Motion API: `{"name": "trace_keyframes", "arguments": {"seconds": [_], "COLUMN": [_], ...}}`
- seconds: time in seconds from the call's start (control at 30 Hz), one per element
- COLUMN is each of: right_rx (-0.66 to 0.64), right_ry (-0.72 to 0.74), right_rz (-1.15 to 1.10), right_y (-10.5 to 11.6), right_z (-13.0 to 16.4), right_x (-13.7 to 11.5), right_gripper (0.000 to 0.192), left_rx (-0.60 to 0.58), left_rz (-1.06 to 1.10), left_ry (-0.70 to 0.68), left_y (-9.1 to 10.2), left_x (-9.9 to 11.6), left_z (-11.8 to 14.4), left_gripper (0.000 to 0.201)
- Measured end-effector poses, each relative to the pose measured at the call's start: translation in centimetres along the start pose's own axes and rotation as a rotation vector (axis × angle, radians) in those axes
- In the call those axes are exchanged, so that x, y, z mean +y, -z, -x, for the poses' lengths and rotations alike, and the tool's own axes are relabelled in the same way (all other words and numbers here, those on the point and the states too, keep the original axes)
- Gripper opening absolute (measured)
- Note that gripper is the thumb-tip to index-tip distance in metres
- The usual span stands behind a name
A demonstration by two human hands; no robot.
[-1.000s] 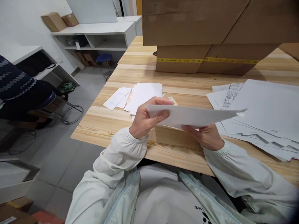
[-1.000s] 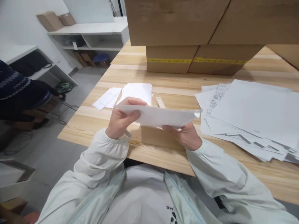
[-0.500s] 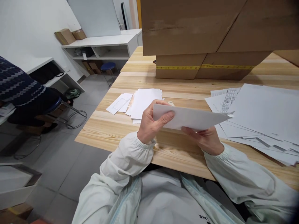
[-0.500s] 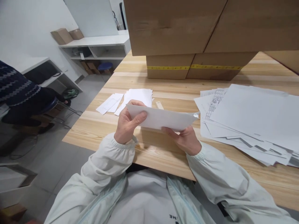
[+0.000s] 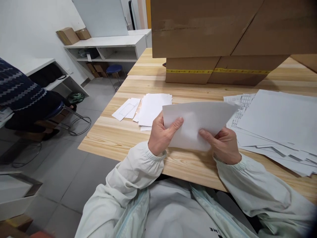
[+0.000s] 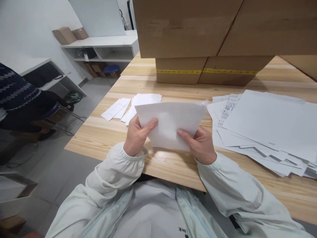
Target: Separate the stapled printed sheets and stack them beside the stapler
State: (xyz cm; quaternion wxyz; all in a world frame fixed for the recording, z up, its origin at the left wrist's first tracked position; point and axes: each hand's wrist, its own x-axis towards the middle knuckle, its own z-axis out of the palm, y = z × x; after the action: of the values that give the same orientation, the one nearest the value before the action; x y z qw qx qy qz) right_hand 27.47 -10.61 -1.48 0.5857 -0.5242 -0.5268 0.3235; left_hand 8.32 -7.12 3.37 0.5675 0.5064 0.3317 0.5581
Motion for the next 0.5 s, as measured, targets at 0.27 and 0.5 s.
{"name": "trace_keyframes", "arguments": {"seconds": [0.27,0.5], "right_rx": [-0.035,0.014], "right_ry": [-0.423,-0.521], "right_rz": [0.199,0.253], "right_y": [6.0,6.9], "right_z": [2.9,3.7], "right_x": [1.0,2.5], "right_gripper": [0.046,0.053], "left_rx": [-0.265,-0.384], "left_rz": [0.066,0.187], "left_ry": [0.450,0.956], "left_y": [0.2,-1.7], "left_x": [-3.8,-5.6], "left_z": [4.7,3.5], "left_gripper": [0.068,0.037]}}
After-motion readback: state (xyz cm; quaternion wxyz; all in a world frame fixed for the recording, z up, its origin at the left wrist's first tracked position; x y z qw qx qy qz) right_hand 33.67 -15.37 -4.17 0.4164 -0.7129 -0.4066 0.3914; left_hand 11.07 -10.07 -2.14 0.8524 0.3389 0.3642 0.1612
